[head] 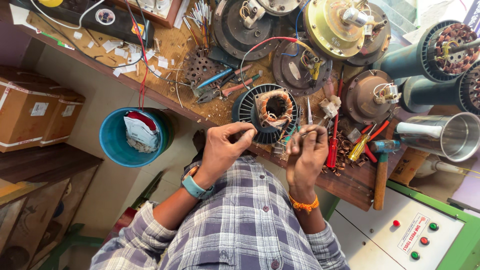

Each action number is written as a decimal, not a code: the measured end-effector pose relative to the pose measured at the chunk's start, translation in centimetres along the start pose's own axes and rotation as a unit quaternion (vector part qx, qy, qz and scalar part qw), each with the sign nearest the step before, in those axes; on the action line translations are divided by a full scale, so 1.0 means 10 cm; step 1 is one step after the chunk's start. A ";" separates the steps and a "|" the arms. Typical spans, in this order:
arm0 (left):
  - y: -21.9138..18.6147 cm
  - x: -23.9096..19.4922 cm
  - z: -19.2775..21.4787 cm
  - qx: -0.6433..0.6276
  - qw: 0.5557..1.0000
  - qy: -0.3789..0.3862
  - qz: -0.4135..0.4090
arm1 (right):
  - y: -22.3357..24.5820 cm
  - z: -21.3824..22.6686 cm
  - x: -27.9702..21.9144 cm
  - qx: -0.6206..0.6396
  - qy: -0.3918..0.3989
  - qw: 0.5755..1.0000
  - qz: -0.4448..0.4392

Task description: The person repairs an electrical motor stator by stripping wire insulation, cutting wires, and inserting them into slots. They use pliers, scissors, and a screwdriver to manipulate the copper windings and secure connections.

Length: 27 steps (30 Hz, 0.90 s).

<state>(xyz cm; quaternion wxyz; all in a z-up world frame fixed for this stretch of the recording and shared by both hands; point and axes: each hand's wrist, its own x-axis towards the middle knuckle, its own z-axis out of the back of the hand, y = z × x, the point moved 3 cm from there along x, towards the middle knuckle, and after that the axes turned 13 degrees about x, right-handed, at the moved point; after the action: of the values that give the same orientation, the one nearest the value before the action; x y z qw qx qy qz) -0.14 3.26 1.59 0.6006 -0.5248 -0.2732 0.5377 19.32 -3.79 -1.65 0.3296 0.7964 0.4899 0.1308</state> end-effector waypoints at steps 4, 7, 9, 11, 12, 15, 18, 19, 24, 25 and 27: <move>-0.05 0.01 -0.13 -0.029 0.995 0.077 -0.051 | -0.07 0.00 -0.10 -0.033 0.031 0.998 -0.031; -0.11 0.00 -0.21 -0.046 0.992 0.109 -0.054 | -0.07 0.01 -0.12 -0.060 0.029 0.997 -0.038; -0.17 0.01 -0.19 -0.027 0.991 0.090 -0.097 | -0.04 0.03 -0.11 -0.058 0.034 0.997 -0.037; -0.22 -0.02 -0.13 0.015 0.989 0.044 -0.138 | 0.01 0.07 -0.10 -0.042 0.028 0.998 -0.035; -0.25 -0.03 -0.09 0.035 0.987 0.022 -0.158 | 0.05 0.11 -0.09 -0.026 0.021 0.999 -0.032; -0.33 -0.05 -0.02 0.068 0.966 -0.034 -0.248 | 0.16 0.24 -0.05 0.029 -0.015 0.998 -0.045; -0.33 -0.02 -0.05 0.053 0.975 0.032 -0.211 | 0.22 0.36 -0.04 0.080 -0.041 0.994 -0.055; -0.33 -0.02 -0.05 0.055 0.975 0.038 -0.210 | 0.23 0.38 -0.03 0.096 -0.046 0.993 -0.056; -0.37 -0.02 -0.09 0.066 0.974 0.054 -0.209 | 0.20 0.42 -0.06 0.113 -0.035 0.992 -0.044; -0.38 -0.02 -0.10 0.069 0.973 0.059 -0.211 | 0.20 0.41 -0.07 0.114 -0.036 0.992 -0.043; -0.40 -0.04 -0.11 0.074 0.971 0.070 -0.216 | 0.18 0.40 -0.08 0.106 -0.035 0.993 -0.041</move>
<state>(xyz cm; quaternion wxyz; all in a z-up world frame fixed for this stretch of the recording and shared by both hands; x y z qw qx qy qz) 2.18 3.02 5.03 0.7570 -0.4439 -0.2971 0.3764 22.27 -6.63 -3.36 0.2658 0.8101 0.5213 0.0367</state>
